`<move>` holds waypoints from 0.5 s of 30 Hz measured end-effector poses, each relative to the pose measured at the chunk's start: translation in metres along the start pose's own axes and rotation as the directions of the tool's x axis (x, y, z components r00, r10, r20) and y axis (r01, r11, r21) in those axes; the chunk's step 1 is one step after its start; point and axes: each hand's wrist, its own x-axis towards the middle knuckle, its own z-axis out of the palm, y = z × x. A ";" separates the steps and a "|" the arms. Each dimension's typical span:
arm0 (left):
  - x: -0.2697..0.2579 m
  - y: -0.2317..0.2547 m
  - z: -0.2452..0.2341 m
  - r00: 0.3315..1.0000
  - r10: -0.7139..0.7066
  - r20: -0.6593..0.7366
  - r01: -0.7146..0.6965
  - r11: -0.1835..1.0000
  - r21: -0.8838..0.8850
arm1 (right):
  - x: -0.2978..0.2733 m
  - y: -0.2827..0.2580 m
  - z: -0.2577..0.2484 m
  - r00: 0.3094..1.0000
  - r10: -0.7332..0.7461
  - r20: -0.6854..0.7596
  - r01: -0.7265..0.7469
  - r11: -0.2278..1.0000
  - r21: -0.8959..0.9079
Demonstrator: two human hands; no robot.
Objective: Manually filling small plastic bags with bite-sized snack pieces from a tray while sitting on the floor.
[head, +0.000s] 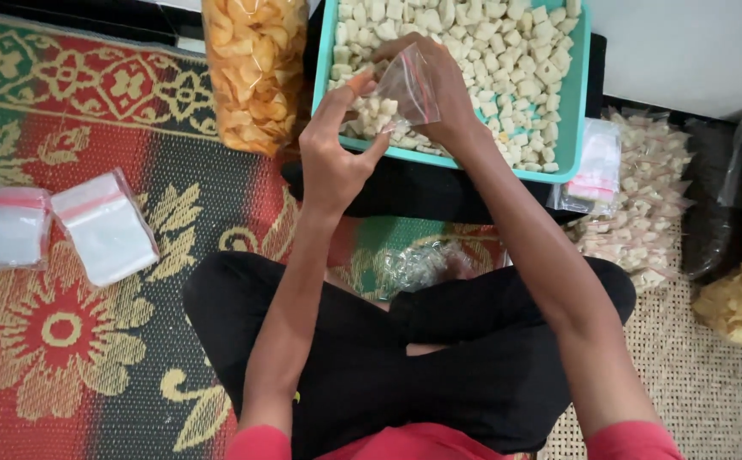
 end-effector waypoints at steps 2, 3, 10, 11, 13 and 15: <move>-0.001 -0.001 -0.001 1.000 -0.007 0.002 0.007 1.000 -0.010 | -0.003 0.003 0.003 1.000 0.025 0.012 -0.024 0.996 -0.087; -0.002 -0.001 -0.001 1.000 -0.015 0.007 0.015 1.000 -0.019 | -0.005 0.004 0.004 0.998 0.053 0.020 -0.049 0.984 -0.172; -0.005 0.001 -0.001 1.000 -0.021 0.016 0.022 1.000 -0.015 | -0.005 0.004 0.000 0.992 0.124 -0.023 -0.122 0.990 0.070; -0.006 0.000 -0.001 1.000 -0.016 0.016 0.016 1.000 0.002 | -0.005 0.003 -0.003 0.990 0.142 -0.008 -0.141 0.989 0.034; -0.007 0.000 0.001 1.000 -0.010 0.018 0.010 1.000 0.018 | -0.009 0.004 -0.007 0.987 0.161 0.004 -0.161 0.987 -0.003; -0.006 0.001 0.002 1.000 0.015 0.008 -0.016 0.999 0.050 | -0.015 0.009 -0.009 0.951 0.301 -0.070 -0.304 0.952 -0.032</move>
